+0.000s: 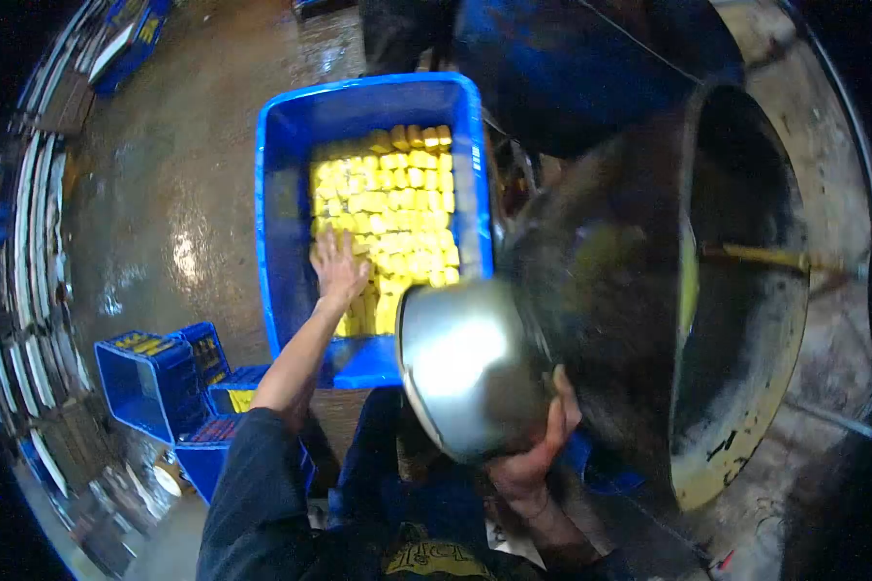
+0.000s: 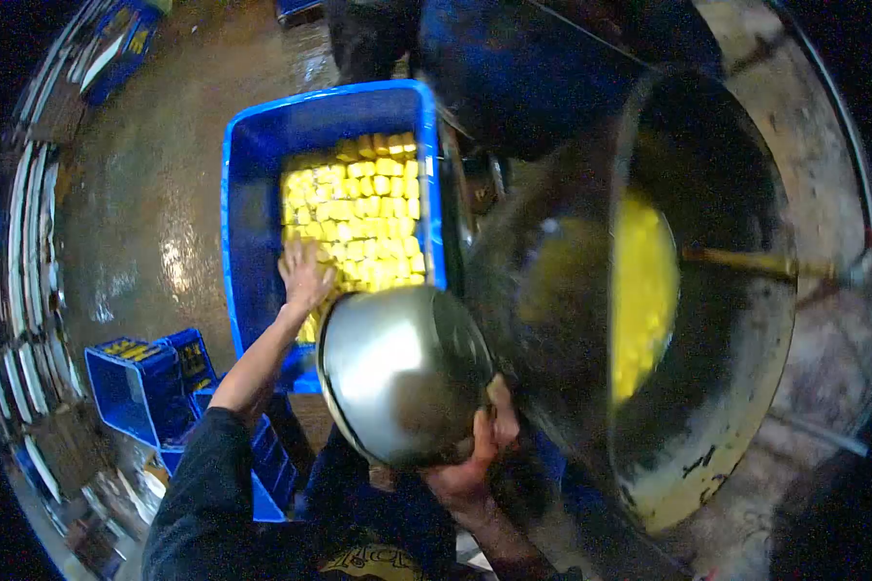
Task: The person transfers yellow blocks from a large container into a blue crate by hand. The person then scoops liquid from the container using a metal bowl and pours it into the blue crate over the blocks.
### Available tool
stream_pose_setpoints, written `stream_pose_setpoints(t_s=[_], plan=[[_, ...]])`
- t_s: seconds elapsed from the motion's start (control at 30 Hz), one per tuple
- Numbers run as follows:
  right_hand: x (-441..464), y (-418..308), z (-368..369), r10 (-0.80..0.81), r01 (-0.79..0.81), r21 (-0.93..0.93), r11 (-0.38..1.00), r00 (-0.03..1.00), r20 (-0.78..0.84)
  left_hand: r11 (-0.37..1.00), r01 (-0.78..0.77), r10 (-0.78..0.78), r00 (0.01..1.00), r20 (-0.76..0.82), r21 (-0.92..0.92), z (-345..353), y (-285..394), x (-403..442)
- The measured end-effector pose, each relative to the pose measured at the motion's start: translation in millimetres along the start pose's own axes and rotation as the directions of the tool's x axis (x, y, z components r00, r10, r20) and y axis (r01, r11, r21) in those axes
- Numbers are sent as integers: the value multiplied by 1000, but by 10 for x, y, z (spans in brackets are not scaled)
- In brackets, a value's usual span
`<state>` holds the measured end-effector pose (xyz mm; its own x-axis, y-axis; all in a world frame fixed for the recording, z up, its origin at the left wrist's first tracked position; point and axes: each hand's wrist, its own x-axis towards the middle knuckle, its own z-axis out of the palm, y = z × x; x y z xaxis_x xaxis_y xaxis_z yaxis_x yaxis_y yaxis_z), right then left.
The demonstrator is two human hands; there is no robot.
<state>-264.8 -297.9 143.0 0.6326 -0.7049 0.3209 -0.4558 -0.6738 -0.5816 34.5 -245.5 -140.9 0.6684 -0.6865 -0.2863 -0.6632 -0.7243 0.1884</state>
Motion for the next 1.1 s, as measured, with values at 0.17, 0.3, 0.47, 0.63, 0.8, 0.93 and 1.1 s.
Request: stream_pose_setpoints(t_s=[0.17, 0.3, 0.47, 0.63, 0.8, 0.93, 1.1], plan=[[-1451, 413, -924, 158, -159, 14, 987, 985, 66, 919, -280, 237, 955, -178, -278, -601, 557, -980], [-2627, 1174, -1675, 805, -781, -219, 585, 593, 38, 812, -584, 577, 805, -138, -13, -831, 1252, -1817], [-3808, 3428, -2400, 810, -960, 29, 278, 218, -545, 932, -342, 355, 928, 112, -124, -219, 519, -1742], [-5187, 5316, -1466, 640, -976, -219, -25, 153, -753, 962, -250, 252, 968, -8, 112, -390, 1557, -2575], [-4846, 5294, -1456, 992, -771, 637, -23, -95, -79, 971, -192, 199, 979, -34, 142, -278, 1978, -2863], [-5482, 5145, -1358, 955, -359, 896, -263, 36, 294, 960, -234, 245, 968, -54, 153, -307, 2135, -2851], [-5494, 4028, -1912, 923, -359, 873, -330, 72, 378, 931, -294, 329, 932, -150, 215, -437, 2078, -2500]])
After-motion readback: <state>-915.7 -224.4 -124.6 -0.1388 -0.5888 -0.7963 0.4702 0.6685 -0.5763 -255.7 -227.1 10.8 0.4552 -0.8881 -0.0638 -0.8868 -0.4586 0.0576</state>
